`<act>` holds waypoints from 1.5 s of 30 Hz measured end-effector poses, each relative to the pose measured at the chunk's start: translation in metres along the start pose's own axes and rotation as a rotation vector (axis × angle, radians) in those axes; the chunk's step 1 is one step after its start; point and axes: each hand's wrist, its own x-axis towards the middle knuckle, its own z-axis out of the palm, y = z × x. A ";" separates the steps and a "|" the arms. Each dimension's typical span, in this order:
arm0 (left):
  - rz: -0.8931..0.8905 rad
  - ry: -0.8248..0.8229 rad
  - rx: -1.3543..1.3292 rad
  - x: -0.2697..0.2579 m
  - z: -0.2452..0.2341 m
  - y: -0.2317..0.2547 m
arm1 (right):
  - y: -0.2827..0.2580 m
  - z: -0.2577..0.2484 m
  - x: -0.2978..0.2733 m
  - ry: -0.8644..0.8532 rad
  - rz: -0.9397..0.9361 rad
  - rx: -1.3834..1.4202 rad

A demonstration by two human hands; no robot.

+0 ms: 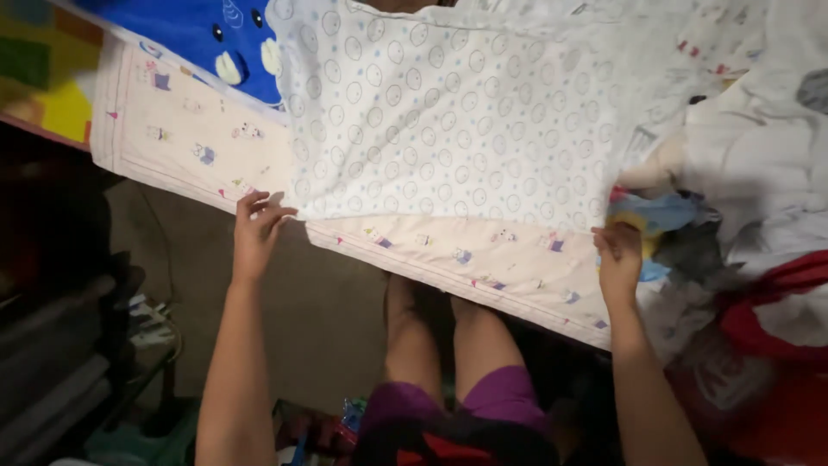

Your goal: Folding various baby clothes on a bed.

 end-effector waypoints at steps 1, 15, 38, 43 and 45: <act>-0.001 0.000 0.005 -0.001 -0.003 0.020 | -0.024 0.007 0.002 -0.001 0.002 0.004; 0.178 -0.132 0.164 0.025 0.259 0.138 | -0.140 0.240 0.028 -0.389 -0.310 -0.603; 0.317 -0.026 0.688 0.146 0.193 0.161 | -0.142 0.232 0.153 -0.112 -0.409 -0.708; 0.529 0.312 0.911 0.169 0.132 0.091 | -0.110 0.179 0.189 -0.173 -0.346 -0.765; 0.154 0.068 0.726 0.168 0.088 0.083 | -0.097 0.151 0.197 -0.140 -0.276 -0.928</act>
